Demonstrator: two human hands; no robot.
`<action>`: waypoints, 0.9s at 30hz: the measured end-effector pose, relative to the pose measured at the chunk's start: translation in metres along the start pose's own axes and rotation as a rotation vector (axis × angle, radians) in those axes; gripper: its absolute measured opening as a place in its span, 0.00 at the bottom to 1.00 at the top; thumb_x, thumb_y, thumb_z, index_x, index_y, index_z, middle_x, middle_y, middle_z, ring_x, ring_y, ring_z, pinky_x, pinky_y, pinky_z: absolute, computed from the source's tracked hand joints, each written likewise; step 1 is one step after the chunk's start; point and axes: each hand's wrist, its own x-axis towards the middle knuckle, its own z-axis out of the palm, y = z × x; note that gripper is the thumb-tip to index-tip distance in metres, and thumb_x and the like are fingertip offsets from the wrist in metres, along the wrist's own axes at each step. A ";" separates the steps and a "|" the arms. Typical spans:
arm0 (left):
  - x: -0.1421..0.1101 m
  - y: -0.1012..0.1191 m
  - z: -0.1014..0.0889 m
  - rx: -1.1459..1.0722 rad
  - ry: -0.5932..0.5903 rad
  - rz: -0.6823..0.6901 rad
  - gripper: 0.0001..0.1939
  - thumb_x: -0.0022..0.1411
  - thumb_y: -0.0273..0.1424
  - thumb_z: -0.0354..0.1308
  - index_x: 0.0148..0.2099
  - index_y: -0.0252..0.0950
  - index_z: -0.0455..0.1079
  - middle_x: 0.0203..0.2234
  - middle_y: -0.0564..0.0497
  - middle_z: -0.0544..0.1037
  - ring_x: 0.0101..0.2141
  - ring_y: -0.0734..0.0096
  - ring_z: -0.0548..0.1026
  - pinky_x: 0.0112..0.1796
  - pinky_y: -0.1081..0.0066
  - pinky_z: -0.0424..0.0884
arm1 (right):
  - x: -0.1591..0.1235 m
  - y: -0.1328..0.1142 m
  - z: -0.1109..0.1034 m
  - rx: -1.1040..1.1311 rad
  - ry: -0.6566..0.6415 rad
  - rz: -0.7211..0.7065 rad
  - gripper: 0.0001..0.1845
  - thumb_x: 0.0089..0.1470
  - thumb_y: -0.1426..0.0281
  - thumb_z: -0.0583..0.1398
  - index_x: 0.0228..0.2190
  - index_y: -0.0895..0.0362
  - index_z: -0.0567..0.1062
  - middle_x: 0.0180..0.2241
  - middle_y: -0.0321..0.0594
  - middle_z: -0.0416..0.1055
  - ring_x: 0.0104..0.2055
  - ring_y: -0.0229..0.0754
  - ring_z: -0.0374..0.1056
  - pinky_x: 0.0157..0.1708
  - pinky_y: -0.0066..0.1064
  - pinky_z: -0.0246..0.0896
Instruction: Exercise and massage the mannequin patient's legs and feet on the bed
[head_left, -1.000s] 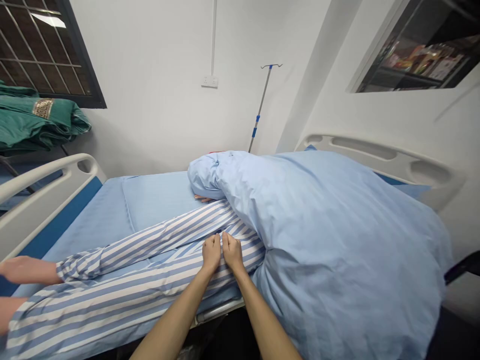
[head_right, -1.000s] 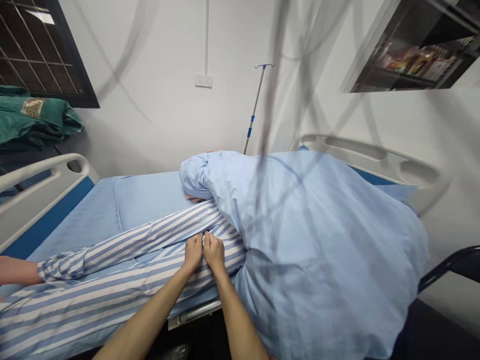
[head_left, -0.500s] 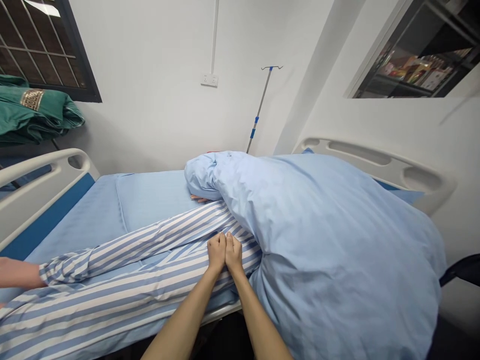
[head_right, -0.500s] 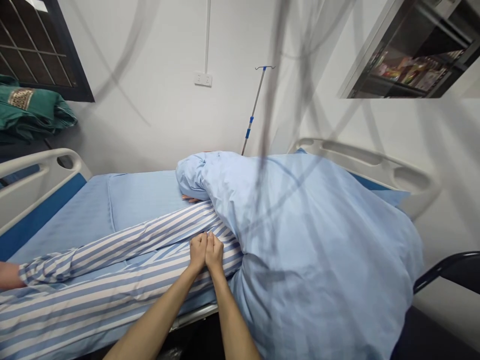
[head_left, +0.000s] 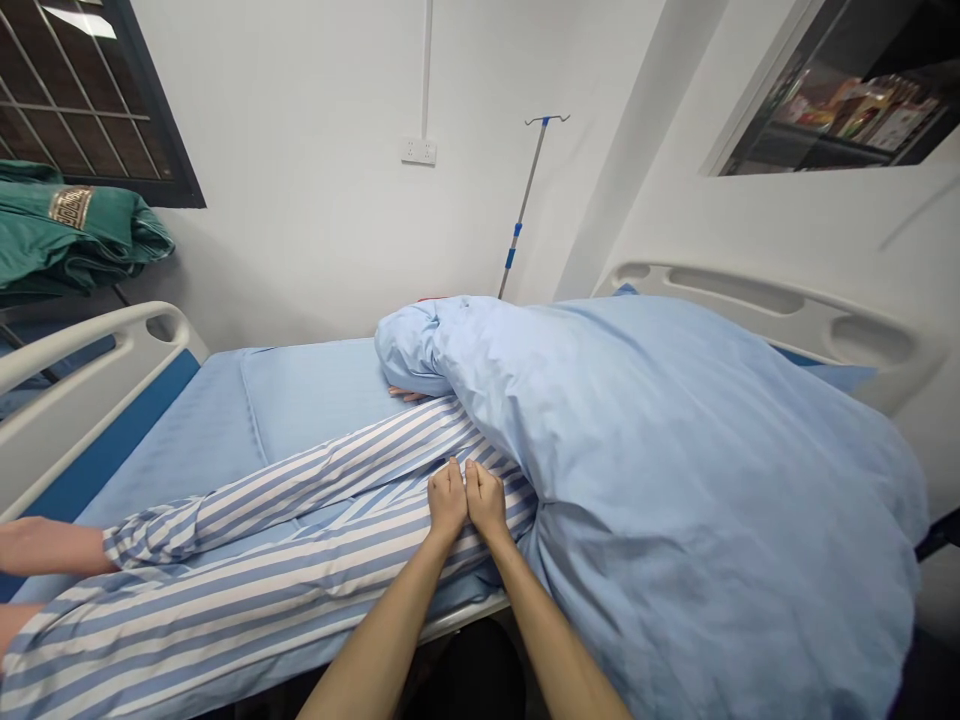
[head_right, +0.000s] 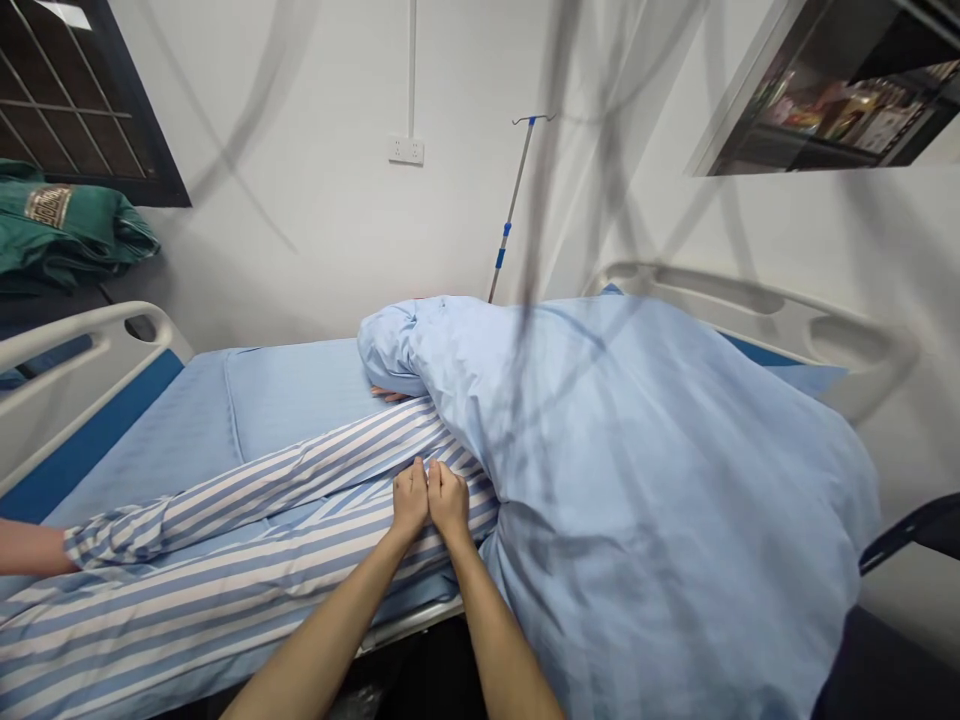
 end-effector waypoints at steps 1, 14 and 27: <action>0.001 0.002 0.001 0.008 -0.007 -0.018 0.25 0.64 0.39 0.37 0.19 0.36 0.61 0.16 0.51 0.68 0.21 0.75 0.63 0.27 0.73 0.55 | -0.002 0.004 0.003 0.005 0.035 0.021 0.26 0.61 0.58 0.42 0.20 0.58 0.67 0.18 0.40 0.66 0.21 0.37 0.58 0.24 0.28 0.47; 0.022 0.043 0.021 -0.296 -0.038 -0.110 0.26 0.62 0.43 0.39 0.16 0.37 0.57 0.11 0.55 0.62 0.17 0.77 0.60 0.24 0.74 0.56 | 0.000 0.010 -0.002 0.337 0.106 0.189 0.27 0.58 0.53 0.45 0.23 0.59 0.70 0.22 0.41 0.69 0.26 0.41 0.63 0.27 0.30 0.58; 0.005 0.012 0.021 0.000 -0.064 -0.004 0.27 0.64 0.38 0.37 0.21 0.35 0.68 0.18 0.47 0.73 0.22 0.72 0.67 0.27 0.71 0.57 | 0.029 -0.003 -0.023 0.095 -0.013 0.081 0.26 0.57 0.52 0.45 0.18 0.56 0.64 0.17 0.39 0.65 0.20 0.38 0.57 0.24 0.30 0.53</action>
